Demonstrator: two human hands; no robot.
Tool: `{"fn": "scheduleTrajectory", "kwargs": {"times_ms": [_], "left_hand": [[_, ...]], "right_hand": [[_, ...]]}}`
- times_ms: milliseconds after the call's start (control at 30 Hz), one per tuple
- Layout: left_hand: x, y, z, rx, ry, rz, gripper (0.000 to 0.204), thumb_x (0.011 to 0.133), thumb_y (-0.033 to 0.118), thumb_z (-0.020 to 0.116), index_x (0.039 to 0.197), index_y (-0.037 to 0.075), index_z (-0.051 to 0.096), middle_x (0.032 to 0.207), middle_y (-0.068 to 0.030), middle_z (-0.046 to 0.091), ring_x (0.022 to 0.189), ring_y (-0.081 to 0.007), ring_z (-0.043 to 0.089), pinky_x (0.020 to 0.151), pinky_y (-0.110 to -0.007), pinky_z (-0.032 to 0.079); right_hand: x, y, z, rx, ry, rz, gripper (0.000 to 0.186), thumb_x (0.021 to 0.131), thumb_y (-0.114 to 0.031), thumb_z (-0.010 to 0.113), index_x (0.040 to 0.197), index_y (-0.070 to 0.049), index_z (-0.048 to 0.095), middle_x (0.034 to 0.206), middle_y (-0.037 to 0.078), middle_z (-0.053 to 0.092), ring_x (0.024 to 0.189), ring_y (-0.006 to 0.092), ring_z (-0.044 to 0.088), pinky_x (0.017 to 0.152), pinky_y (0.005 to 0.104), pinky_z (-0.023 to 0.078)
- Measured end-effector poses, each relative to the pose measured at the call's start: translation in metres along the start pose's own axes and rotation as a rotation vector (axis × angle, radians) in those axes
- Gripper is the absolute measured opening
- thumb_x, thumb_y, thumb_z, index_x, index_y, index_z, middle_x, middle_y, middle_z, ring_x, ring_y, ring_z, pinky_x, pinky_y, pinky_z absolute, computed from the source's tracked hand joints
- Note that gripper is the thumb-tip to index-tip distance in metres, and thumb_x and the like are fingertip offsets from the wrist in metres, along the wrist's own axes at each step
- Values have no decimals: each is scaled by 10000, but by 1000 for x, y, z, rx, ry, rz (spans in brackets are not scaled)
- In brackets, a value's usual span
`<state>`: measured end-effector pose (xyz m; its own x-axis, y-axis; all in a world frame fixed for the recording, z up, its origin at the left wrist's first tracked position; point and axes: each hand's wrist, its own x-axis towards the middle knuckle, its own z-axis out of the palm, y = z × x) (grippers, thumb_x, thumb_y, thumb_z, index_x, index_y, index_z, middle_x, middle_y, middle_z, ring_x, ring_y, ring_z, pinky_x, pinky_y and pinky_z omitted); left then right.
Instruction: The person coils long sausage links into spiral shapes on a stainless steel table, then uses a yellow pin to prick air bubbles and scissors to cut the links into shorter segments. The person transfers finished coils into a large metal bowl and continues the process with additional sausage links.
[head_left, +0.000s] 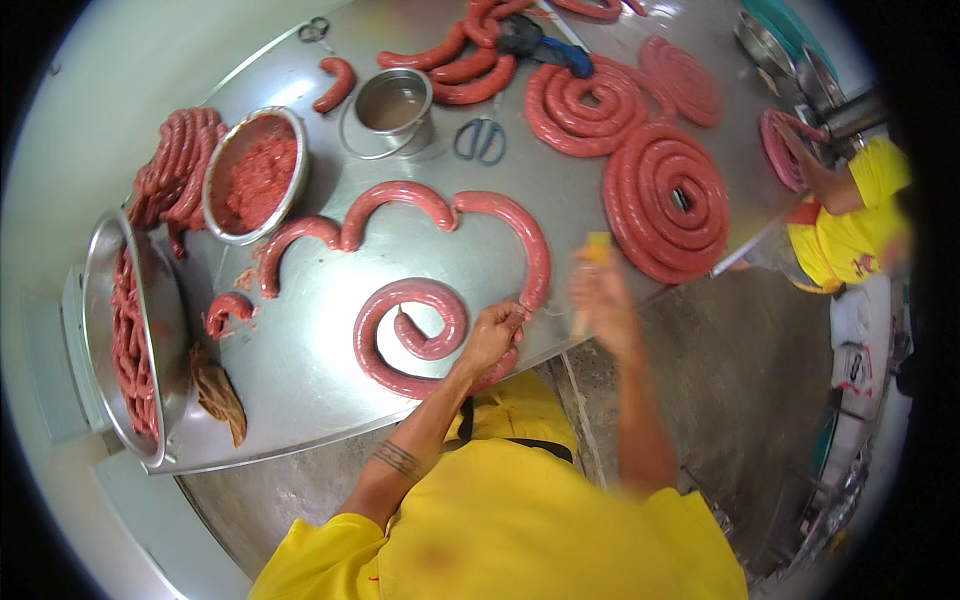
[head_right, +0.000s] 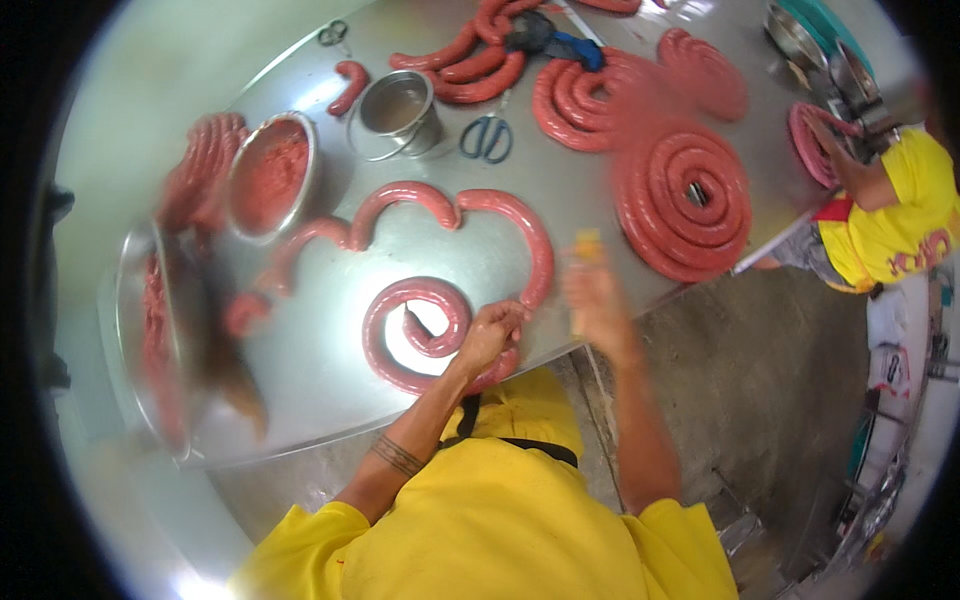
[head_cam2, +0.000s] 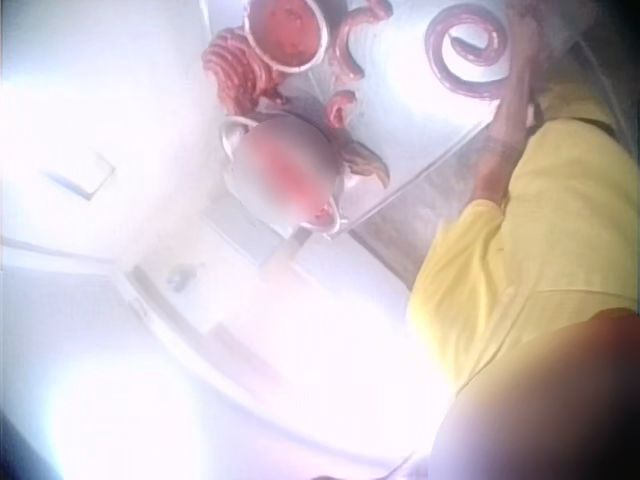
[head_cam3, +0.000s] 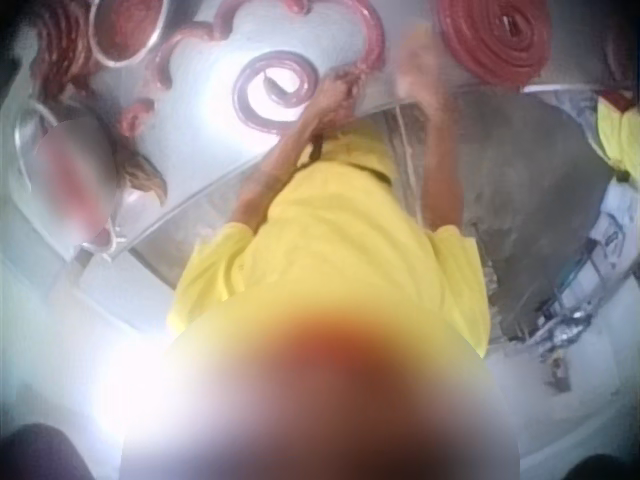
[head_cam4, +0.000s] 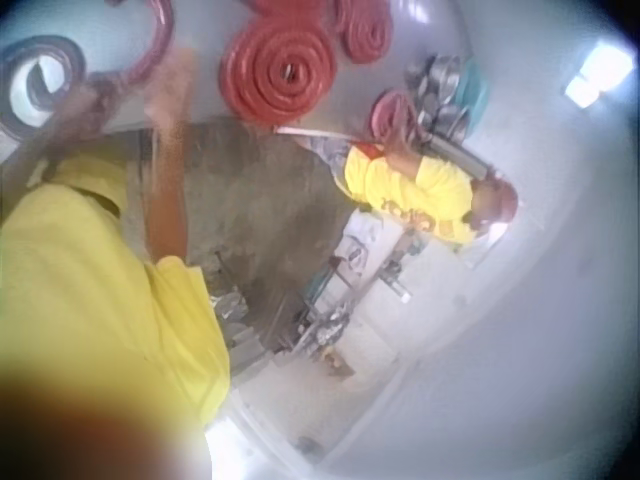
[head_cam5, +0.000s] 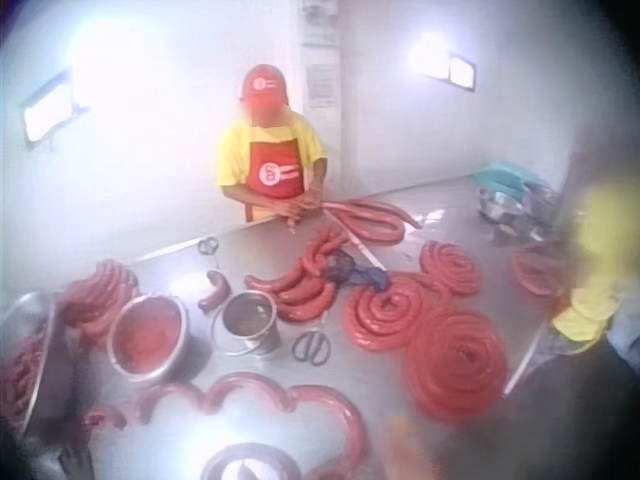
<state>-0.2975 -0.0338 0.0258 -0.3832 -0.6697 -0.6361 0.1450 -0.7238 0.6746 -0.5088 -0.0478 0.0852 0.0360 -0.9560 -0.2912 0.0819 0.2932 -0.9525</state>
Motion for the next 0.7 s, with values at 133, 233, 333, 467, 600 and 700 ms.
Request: {"fn": "scheduleTrajectory", "kwargs": {"times_ms": [133,233,333,467,600,700], "left_hand": [[13,-15,-25,-636,-189,-272,68,1022,105,487,1015,93,553,688,47,391,542,-75,312,483,-230,291],[17,-21,-19,-646,-197,-186,66,1003,83,500,1021,66,562,869,-57,612,692,-134,572,536,-255,414],[13,-18,-2,11,77,147,106,992,81,512,1059,21,567,1146,-213,648,1007,-296,672,674,-328,516],[-7,0,-7,1195,288,873,131,966,61,547,1041,-28,607,1384,-271,525,1240,-408,572,836,-428,510],[-17,9,-12,950,433,712,134,966,82,571,1034,-18,629,1427,-242,436,1226,-346,515,880,-429,453],[-9,5,-11,538,266,429,130,974,83,543,1020,-6,625,970,-152,642,781,-329,589,713,-427,476]], "right_hand": [[-45,-3,-103,369,298,92,118,1059,-230,511,1108,-123,523,768,-45,486,638,61,479,549,236,414],[-93,41,-112,-28,110,654,202,1040,-175,515,1224,-92,521,743,-28,487,579,65,457,508,242,419],[-76,97,-50,-356,-11,334,333,1008,-92,485,1341,-84,482,779,52,558,667,210,570,642,385,502],[16,75,5,-1010,-164,-247,242,978,-35,468,1220,-38,469,1006,228,634,919,436,633,823,484,476],[46,12,42,-668,-724,-128,116,949,-24,469,1029,7,548,1099,293,610,1093,432,586,882,491,450],[29,-10,63,-731,-325,-388,123,980,-45,539,1092,-11,575,940,152,640,841,360,619,794,411,484]]}}
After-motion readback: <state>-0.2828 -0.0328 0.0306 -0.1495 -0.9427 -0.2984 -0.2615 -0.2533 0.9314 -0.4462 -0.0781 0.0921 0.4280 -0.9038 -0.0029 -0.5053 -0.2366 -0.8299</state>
